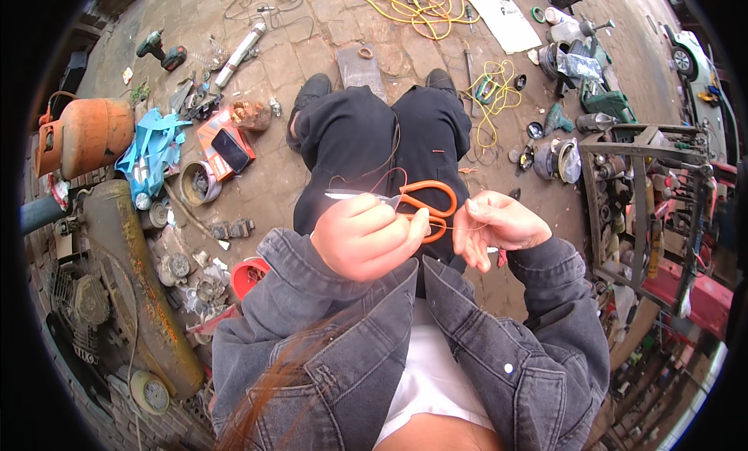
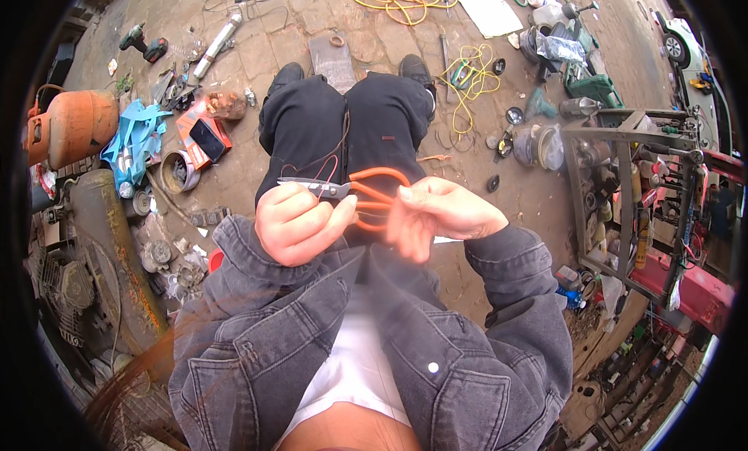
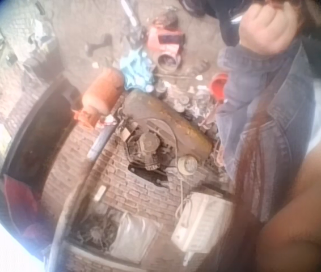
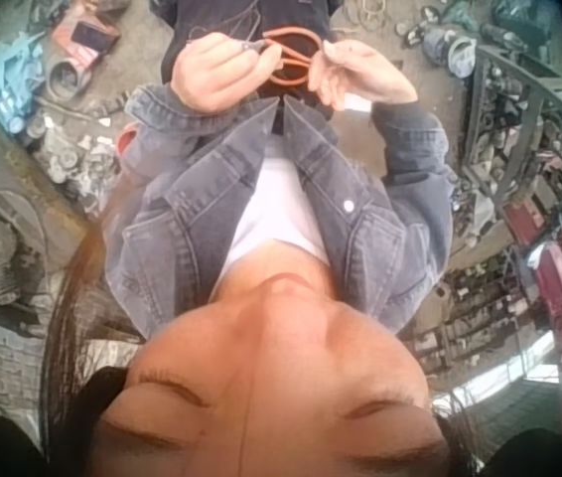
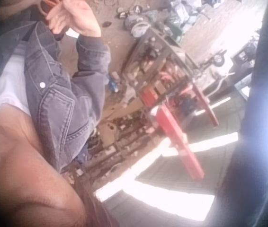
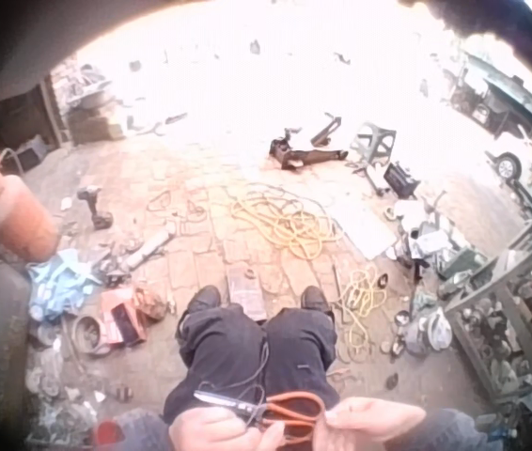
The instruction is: The person strips the insulation from a red wire using pliers, then twists the exposed strands. The person repeats the stripping and twisting process on a second wire. The workspace is cluttered with tools and parts.
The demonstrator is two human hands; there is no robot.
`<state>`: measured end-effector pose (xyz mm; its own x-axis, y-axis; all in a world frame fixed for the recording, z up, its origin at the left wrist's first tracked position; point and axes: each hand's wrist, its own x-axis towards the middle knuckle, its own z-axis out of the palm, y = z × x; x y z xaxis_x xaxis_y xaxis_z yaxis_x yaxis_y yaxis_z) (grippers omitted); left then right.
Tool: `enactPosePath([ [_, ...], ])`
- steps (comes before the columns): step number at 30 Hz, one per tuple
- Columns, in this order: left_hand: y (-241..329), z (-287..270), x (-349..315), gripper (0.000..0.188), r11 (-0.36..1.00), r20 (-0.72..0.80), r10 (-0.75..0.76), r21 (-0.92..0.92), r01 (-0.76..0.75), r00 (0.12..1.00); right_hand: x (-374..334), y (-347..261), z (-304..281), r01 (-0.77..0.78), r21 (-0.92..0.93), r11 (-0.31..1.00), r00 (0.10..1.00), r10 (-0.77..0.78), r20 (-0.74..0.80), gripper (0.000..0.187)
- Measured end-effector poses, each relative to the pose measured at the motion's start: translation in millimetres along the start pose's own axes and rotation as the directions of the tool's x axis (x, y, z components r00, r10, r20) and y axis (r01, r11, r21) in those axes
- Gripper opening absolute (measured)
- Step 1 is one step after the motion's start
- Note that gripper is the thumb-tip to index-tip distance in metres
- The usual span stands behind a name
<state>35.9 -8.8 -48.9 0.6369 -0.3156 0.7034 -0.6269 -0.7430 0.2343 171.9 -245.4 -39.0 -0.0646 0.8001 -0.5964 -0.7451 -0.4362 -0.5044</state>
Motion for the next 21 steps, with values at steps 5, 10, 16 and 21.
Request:
enactPosePath([
  [5, 0.9, 2.5, 1.2, 0.032, 1.000, -0.007, -0.023, -0.019, 0.023, 1.000, -7.2, -8.9, 1.0, 0.031, -0.123, 0.992, 0.996, -0.020, 0.084, 0.030],
  [10, -0.1, 1.3, 0.0, 0.034, 0.999, 0.022, -0.041, 0.005, 0.041, 0.999, -12.8, -12.4, 7.3, 0.041, -0.147, 0.988, 0.999, -0.038, 0.021, 0.015],
  [16, -0.2, 1.7, 1.3, 0.038, 0.999, 0.042, -0.017, 0.040, 0.016, 0.999, -18.4, -18.9, 19.7, 0.032, -0.251, 0.967, 0.996, -0.053, -0.078, 0.009],
  [21, 2.8, 1.0, 2.5, 0.041, 0.998, 0.046, -0.049, 0.032, 0.048, 0.998, -18.8, -26.0, 26.6, -0.072, -0.352, 0.933, 0.993, 0.035, -0.110, 0.014],
])
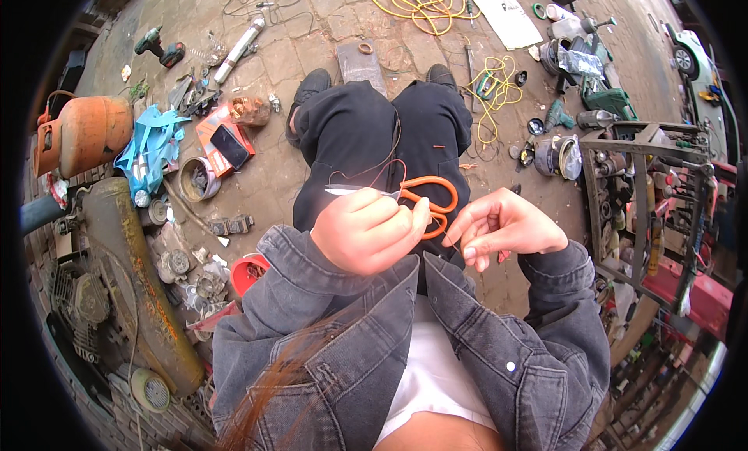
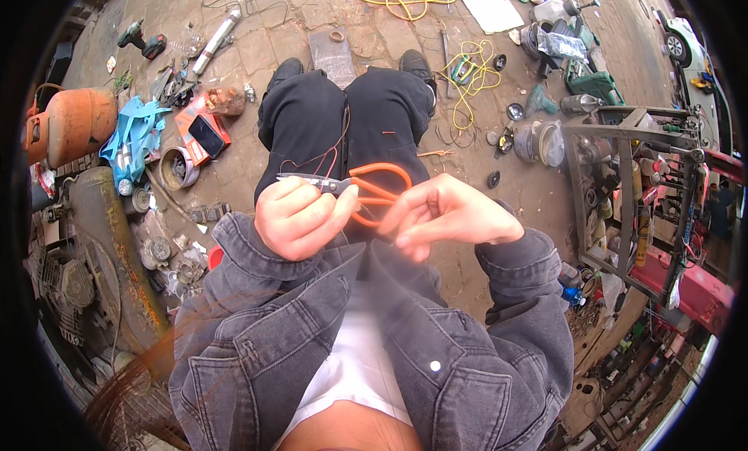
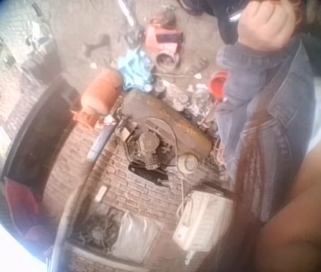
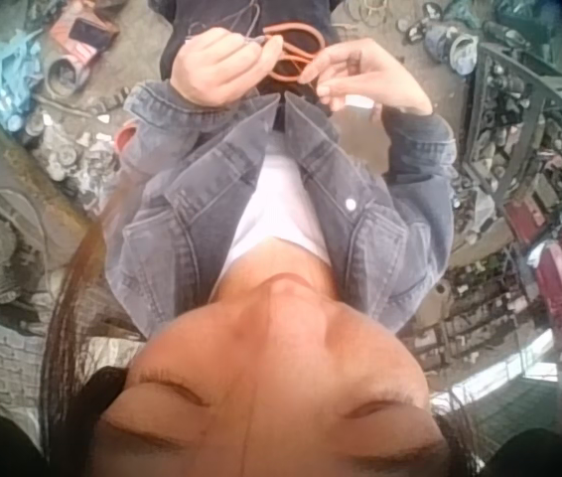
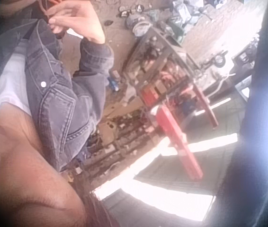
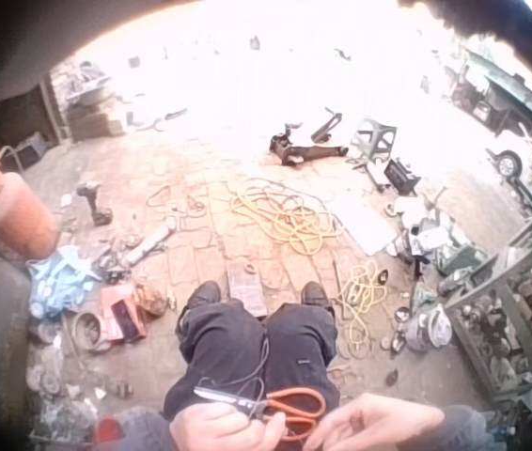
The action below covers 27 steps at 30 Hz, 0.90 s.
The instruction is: The person strips the insulation from a red wire using pliers, then twists the exposed strands. The person repeats the stripping and twisting process on a second wire. The workspace is cluttered with tools and parts.
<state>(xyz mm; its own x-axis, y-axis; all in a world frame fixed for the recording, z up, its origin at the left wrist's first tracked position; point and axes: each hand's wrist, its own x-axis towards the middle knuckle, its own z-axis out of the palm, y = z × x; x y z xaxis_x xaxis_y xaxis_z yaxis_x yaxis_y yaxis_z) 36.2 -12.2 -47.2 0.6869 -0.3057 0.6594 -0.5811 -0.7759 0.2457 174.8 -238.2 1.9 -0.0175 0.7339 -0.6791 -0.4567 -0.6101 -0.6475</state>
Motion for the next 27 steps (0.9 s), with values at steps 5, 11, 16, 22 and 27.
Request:
enactPosePath([
  [5, 0.2, 1.3, -2.8, 0.031, 1.000, 0.019, -0.016, -0.010, 0.016, 1.000, 2.9, 4.4, 7.8, 0.119, -0.144, 0.982, 0.993, -0.118, 0.011, 0.014],
  [11, 7.2, 12.5, -6.5, 0.018, 0.628, 0.173, -0.563, -0.545, 0.555, 0.808, 7.4, 15.1, 19.9, -0.011, -0.990, 0.138, 0.531, -0.839, -0.123, 0.015],
  [16, 14.0, 20.9, -11.2, 0.022, -0.432, 0.739, -0.473, -0.669, 0.605, 0.479, 20.5, 17.8, 15.9, -0.093, -0.995, 0.024, 0.269, -0.962, -0.048, 0.017],
  [22, 6.5, 15.1, -19.1, 0.025, -0.518, 0.788, -0.409, -0.615, 0.594, 0.460, 24.6, 15.9, -0.9, -0.095, -0.984, 0.153, 0.072, -0.984, -0.160, 0.020],
  [27, 6.3, 19.3, -20.5, 0.024, -0.550, 0.744, -0.547, -0.666, 0.504, 0.385, 39.7, 29.2, -2.3, 0.034, -0.893, 0.449, 0.024, -0.893, -0.449, 0.040],
])
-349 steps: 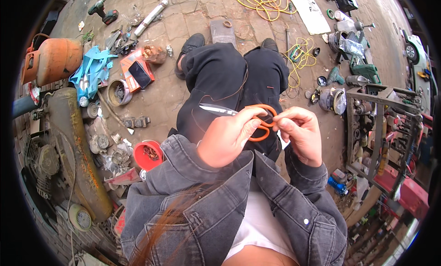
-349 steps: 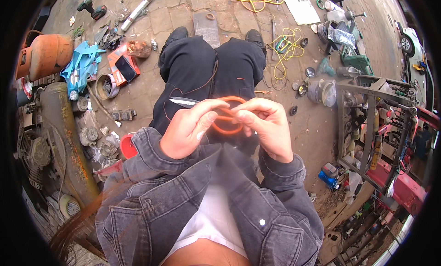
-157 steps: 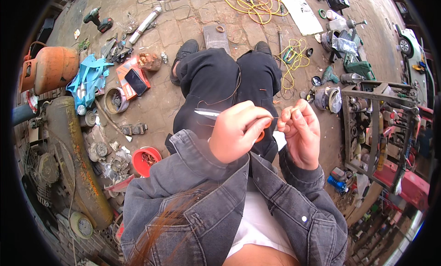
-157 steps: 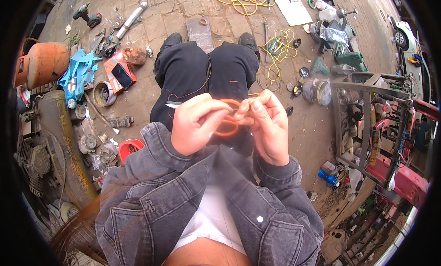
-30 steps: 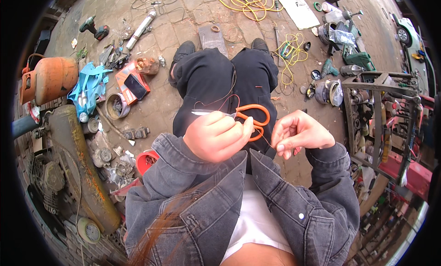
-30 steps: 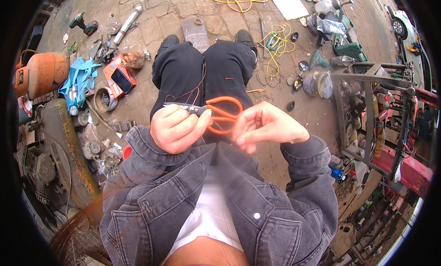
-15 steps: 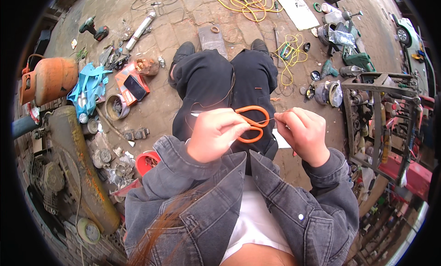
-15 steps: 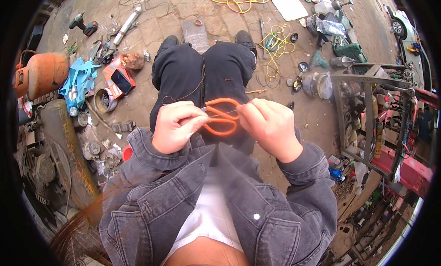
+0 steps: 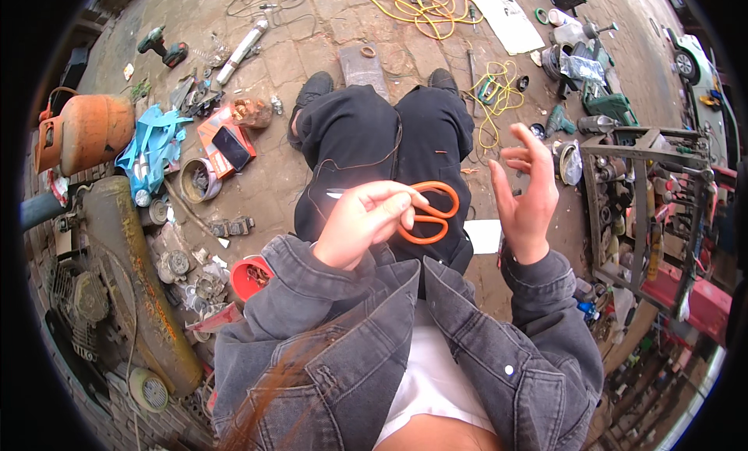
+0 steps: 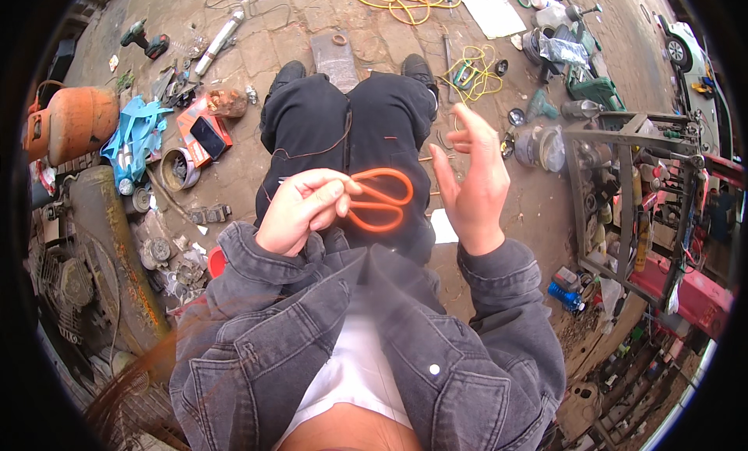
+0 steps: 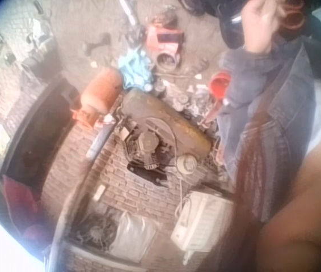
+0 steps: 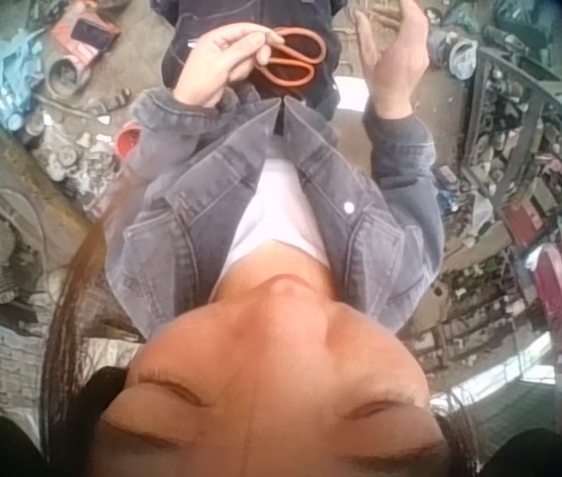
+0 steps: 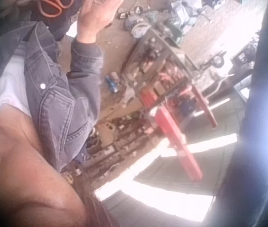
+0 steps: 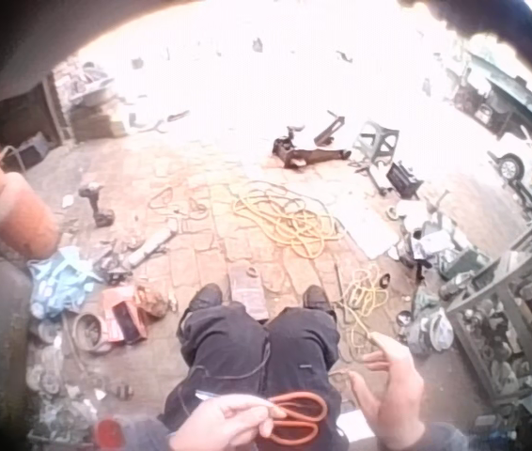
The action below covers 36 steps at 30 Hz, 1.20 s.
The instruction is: The person strips the insulation from a red wire using pliers, then twists the exposed strands. The person repeats the stripping and twisting process on a second wire. The workspace is cluttered with tools and parts.
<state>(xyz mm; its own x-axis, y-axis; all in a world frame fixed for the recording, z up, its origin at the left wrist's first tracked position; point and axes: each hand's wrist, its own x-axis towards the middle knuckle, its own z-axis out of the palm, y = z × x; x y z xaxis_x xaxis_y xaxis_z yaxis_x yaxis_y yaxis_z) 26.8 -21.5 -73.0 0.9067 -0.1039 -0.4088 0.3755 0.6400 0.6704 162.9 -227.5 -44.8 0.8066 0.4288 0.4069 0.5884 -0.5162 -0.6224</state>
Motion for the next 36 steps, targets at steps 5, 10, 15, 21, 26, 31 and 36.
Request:
enactPosePath([
  [5, -4.1, -1.2, 1.5, 0.025, 0.978, -0.146, 0.047, -0.196, -0.075, 0.988, -37.9, -2.9, 17.5, 0.169, -0.024, 0.985, 0.963, -0.159, 0.218, 0.036],
  [10, -3.8, -1.3, -1.1, 0.028, 0.978, -0.146, 0.104, -0.167, -0.128, 0.984, -67.5, -10.4, 39.5, 0.080, -0.003, 0.997, 0.857, -0.068, 0.511, 0.044],
  [15, 2.1, 7.2, -6.5, 0.021, 0.971, -0.204, 0.161, -0.141, -0.192, 0.966, -68.8, -12.0, 49.1, 0.057, -0.041, 0.998, 0.850, -0.027, 0.527, 0.040],
  [21, 18.8, 10.2, -18.3, 0.012, 0.899, -0.424, 0.293, -0.184, -0.398, 0.857, -68.5, -14.0, 28.9, -0.066, 0.100, 0.993, 0.886, 0.012, 0.463, 0.037],
  [26, 32.7, 1.4, -21.4, 0.011, 0.819, -0.479, 0.389, -0.211, -0.534, 0.787, -64.7, -8.5, -1.1, -0.783, 0.463, 0.415, 0.607, 0.348, 0.714, 0.037],
  [31, 29.7, 14.6, -19.3, 0.009, 0.877, -0.368, 0.377, -0.152, -0.455, 0.850, -54.5, -24.8, -4.6, -0.623, 0.457, 0.635, 0.713, 0.219, 0.667, 0.083],
  [36, 24.3, 32.5, -22.2, 0.011, 0.897, -0.316, 0.422, 0.008, -0.443, 0.849, -36.6, -47.0, 0.7, -0.200, 0.265, 0.943, 0.761, -0.021, 0.648, 0.071],
])
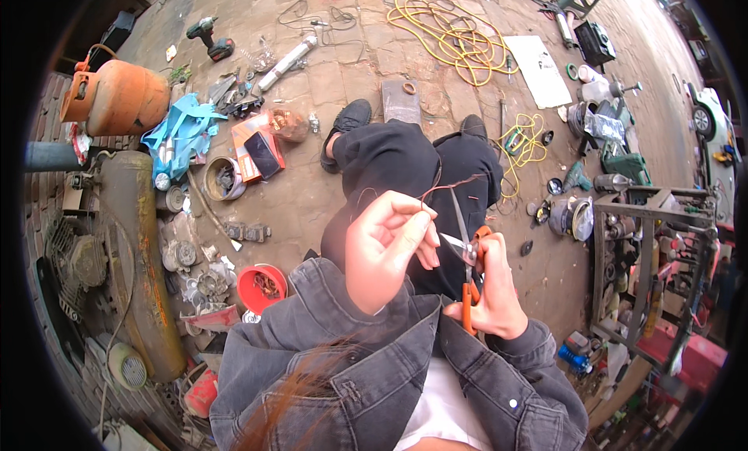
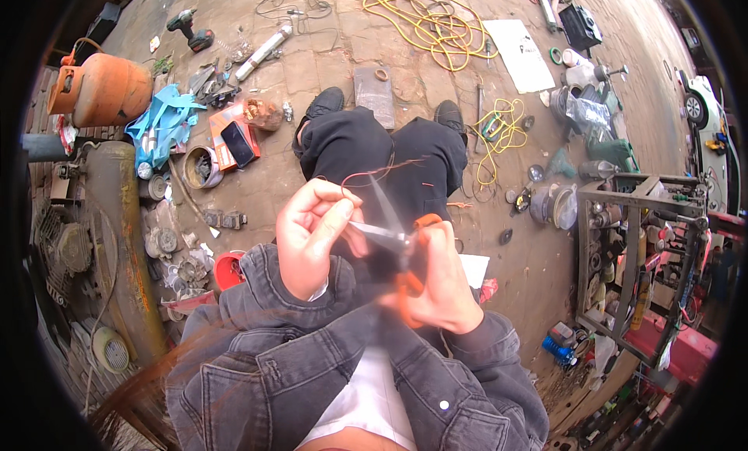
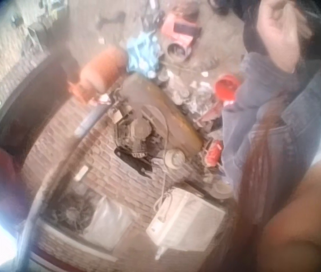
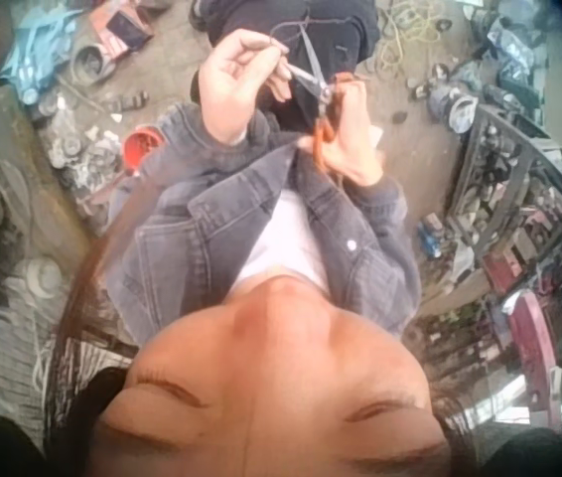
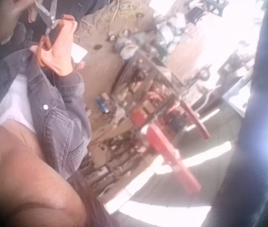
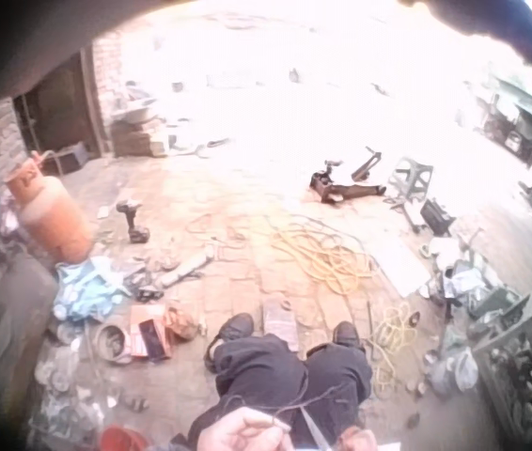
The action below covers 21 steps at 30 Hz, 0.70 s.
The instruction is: The person strips the insulation from a red wire using pliers, then twists the exposed strands. The person repeats the stripping and twisting process on a second wire. The workspace is cluttered with tools and parts.
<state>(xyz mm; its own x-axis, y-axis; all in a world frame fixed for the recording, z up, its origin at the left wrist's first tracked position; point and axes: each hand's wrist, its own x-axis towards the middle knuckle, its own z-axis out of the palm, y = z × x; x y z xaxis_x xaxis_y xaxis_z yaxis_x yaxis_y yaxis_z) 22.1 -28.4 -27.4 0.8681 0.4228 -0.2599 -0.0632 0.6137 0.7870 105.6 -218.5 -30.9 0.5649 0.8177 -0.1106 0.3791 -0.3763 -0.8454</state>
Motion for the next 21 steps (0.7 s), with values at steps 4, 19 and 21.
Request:
enactPosePath([
  [4, 0.7, 7.3, -5.2, 0.011, 0.983, 0.032, 0.016, 0.181, -0.022, 0.999, 7.8, -3.9, 2.5, 0.081, -0.083, 0.993, 0.994, -0.086, -0.062, 0.088],
  [19, 1.5, 10.0, -5.0, 0.013, 0.749, 0.195, 0.296, 0.560, -0.354, 0.935, 7.1, -4.3, 0.0, 0.074, -0.135, 0.988, 0.992, -0.087, -0.092, 0.088],
  [21, 0.8, 10.7, -4.3, 0.014, 0.687, 0.266, 0.354, 0.576, -0.443, 0.896, 9.2, -3.6, 0.0, 0.077, -0.169, 0.983, 0.990, -0.095, -0.104, 0.089],
])
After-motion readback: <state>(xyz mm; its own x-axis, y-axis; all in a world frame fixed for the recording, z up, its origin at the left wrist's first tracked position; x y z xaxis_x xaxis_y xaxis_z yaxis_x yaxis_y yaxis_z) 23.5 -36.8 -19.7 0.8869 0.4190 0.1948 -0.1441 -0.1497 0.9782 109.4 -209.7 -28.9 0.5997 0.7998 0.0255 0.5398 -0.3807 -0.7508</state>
